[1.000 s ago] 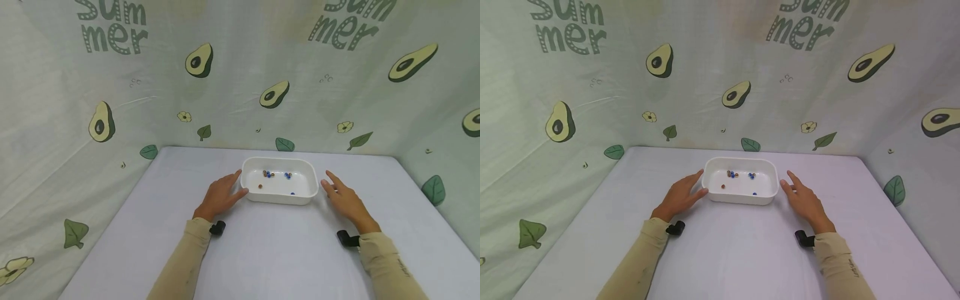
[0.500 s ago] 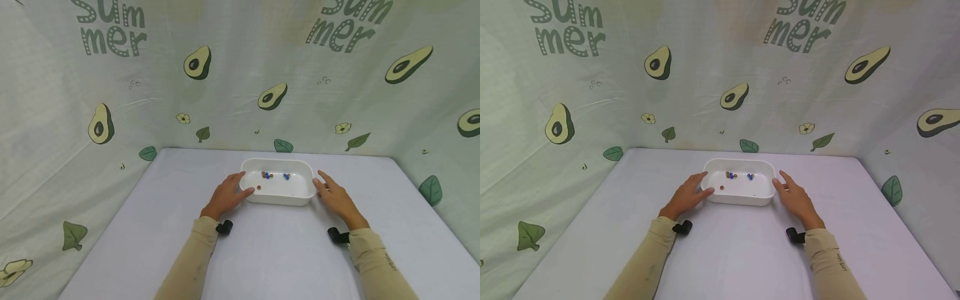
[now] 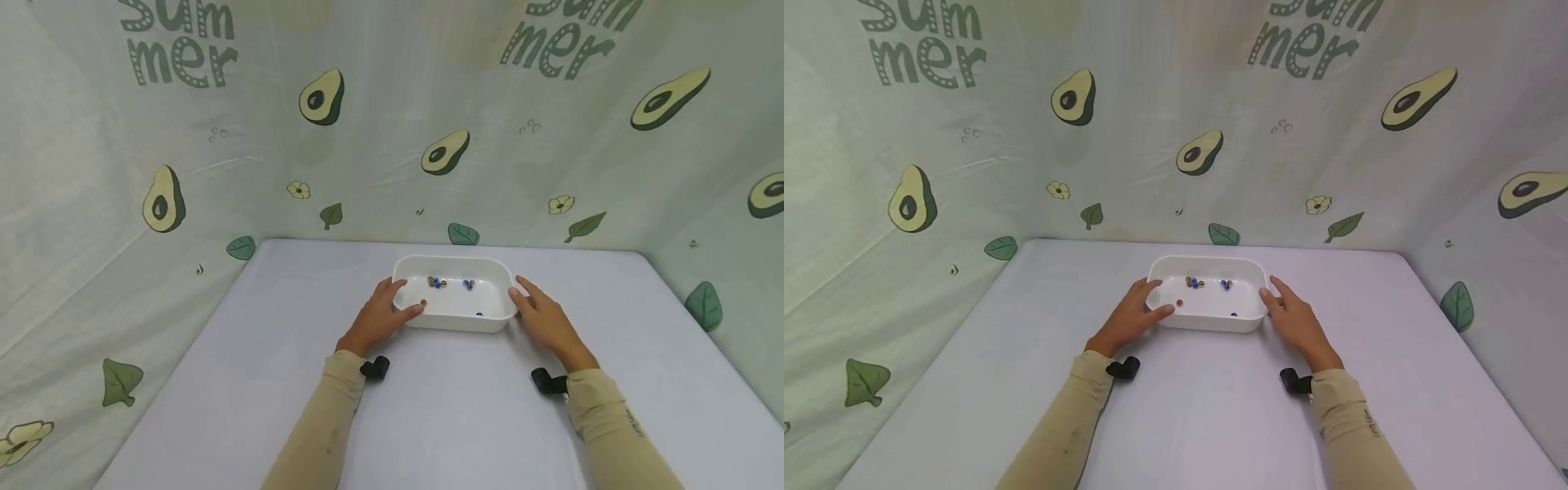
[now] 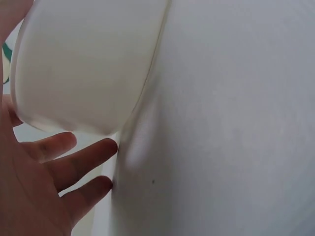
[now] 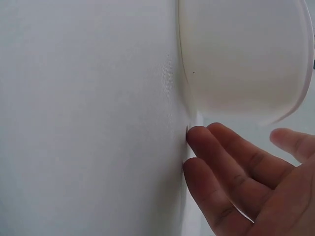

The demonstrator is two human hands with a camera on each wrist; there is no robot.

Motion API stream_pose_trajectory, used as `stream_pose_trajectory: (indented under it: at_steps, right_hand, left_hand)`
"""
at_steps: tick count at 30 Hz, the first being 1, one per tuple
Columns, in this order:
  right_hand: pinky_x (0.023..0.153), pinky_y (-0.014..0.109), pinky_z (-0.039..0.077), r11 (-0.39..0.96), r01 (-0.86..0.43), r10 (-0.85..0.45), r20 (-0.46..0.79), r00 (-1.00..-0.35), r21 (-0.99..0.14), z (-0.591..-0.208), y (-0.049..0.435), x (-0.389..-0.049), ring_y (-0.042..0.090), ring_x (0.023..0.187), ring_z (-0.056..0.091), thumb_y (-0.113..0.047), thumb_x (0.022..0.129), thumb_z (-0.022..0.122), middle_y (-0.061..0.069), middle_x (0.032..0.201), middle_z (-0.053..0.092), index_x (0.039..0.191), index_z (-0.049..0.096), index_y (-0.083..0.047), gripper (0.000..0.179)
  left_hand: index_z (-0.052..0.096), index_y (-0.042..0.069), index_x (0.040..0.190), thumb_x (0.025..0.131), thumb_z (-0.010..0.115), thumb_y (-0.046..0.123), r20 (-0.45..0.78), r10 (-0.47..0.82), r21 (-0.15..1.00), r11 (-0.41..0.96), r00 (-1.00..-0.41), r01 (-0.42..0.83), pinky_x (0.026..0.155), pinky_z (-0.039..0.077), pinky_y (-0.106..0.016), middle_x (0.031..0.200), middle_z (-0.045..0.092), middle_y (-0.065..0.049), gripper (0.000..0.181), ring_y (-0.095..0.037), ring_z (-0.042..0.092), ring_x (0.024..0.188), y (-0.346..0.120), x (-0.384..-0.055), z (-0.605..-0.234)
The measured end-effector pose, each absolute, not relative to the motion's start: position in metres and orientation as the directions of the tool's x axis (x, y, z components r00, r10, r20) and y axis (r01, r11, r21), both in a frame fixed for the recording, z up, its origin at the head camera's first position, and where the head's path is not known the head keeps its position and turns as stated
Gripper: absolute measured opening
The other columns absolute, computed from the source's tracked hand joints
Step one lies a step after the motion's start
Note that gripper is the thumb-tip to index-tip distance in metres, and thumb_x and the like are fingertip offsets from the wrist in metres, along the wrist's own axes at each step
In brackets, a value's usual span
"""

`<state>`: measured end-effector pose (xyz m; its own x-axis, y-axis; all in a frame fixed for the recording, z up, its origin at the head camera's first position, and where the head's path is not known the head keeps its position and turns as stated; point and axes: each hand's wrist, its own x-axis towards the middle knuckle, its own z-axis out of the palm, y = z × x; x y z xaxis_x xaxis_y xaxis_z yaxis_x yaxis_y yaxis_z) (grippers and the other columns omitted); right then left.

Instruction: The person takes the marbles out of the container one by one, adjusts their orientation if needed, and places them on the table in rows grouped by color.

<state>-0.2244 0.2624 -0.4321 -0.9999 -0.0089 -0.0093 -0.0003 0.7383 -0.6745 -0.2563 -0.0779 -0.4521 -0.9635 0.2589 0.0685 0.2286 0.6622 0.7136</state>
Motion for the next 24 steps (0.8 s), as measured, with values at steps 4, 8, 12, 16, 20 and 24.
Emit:
stream_pose_trajectory:
  at_steps: [4,8,12,16,20,24]
  right_hand:
    - [0.093,0.058,0.042,0.710,0.011,0.000,-0.016,-1.000,-0.704,-0.433,0.261,-0.224,0.036,0.107,0.057,-0.066,0.102,0.029,0.024,0.124,0.061,0.161,0.021,-0.015,0.079]
    - [0.089,0.051,0.049,0.677,0.025,0.004,-0.030,-1.000,-0.736,-0.433,0.258,-0.222,0.034,0.103,0.062,-0.064,0.102,0.030,0.026,0.126,0.060,0.161,0.021,-0.013,0.078]
    - [0.085,0.046,0.050,0.653,0.019,0.005,-0.021,-1.000,-0.757,-0.434,0.257,-0.220,0.031,0.097,0.064,-0.061,0.103,0.032,0.026,0.121,0.061,0.160,0.022,-0.011,0.077]
    - [0.082,0.041,0.047,0.645,0.003,0.000,-0.004,-1.000,-0.765,-0.435,0.256,-0.219,0.029,0.090,0.063,-0.060,0.104,0.034,0.025,0.121,0.061,0.160,0.023,-0.010,0.077]
    - [0.080,0.039,0.047,0.639,-0.002,0.003,0.005,-1.000,-0.769,-0.435,0.255,-0.218,0.029,0.089,0.063,-0.058,0.104,0.036,0.025,0.122,0.061,0.160,0.024,-0.009,0.075]
    - [0.079,0.039,0.047,0.628,-0.002,0.009,0.010,-1.000,-0.778,-0.434,0.253,-0.217,0.029,0.087,0.064,-0.054,0.105,0.038,0.025,0.120,0.062,0.159,0.024,-0.008,0.072]
  left_hand:
    - [0.039,0.020,0.155,0.080,0.067,0.073,0.079,0.269,0.738,0.631,-0.960,0.238,0.110,0.032,-0.055,0.161,0.026,-0.008,0.096,-0.030,0.035,0.142,-0.078,-0.258,-0.454]
    - [0.037,0.017,0.156,0.078,0.076,0.065,0.095,0.295,0.753,0.603,-0.951,0.262,0.112,0.031,-0.051,0.161,0.026,-0.010,0.099,-0.029,0.034,0.142,-0.077,-0.260,-0.458]
    - [0.035,0.015,0.156,0.076,0.080,0.061,0.108,0.310,0.766,0.579,-0.945,0.278,0.112,0.032,-0.049,0.161,0.026,-0.010,0.103,-0.028,0.035,0.140,-0.078,-0.261,-0.461]
    - [0.035,0.016,0.157,0.075,0.080,0.062,0.113,0.312,0.767,0.576,-0.943,0.283,0.112,0.032,-0.049,0.161,0.027,-0.009,0.104,-0.027,0.035,0.141,-0.079,-0.262,-0.462]
    - [0.035,0.016,0.157,0.076,0.081,0.061,0.116,0.312,0.766,0.577,-0.943,0.285,0.112,0.032,-0.049,0.161,0.028,-0.008,0.103,-0.026,0.035,0.141,-0.079,-0.262,-0.462]
    - [0.034,0.016,0.157,0.076,0.082,0.058,0.116,0.314,0.780,0.558,-0.942,0.282,0.112,0.032,-0.049,0.160,0.030,-0.007,0.103,-0.025,0.036,0.140,-0.079,-0.261,-0.462]
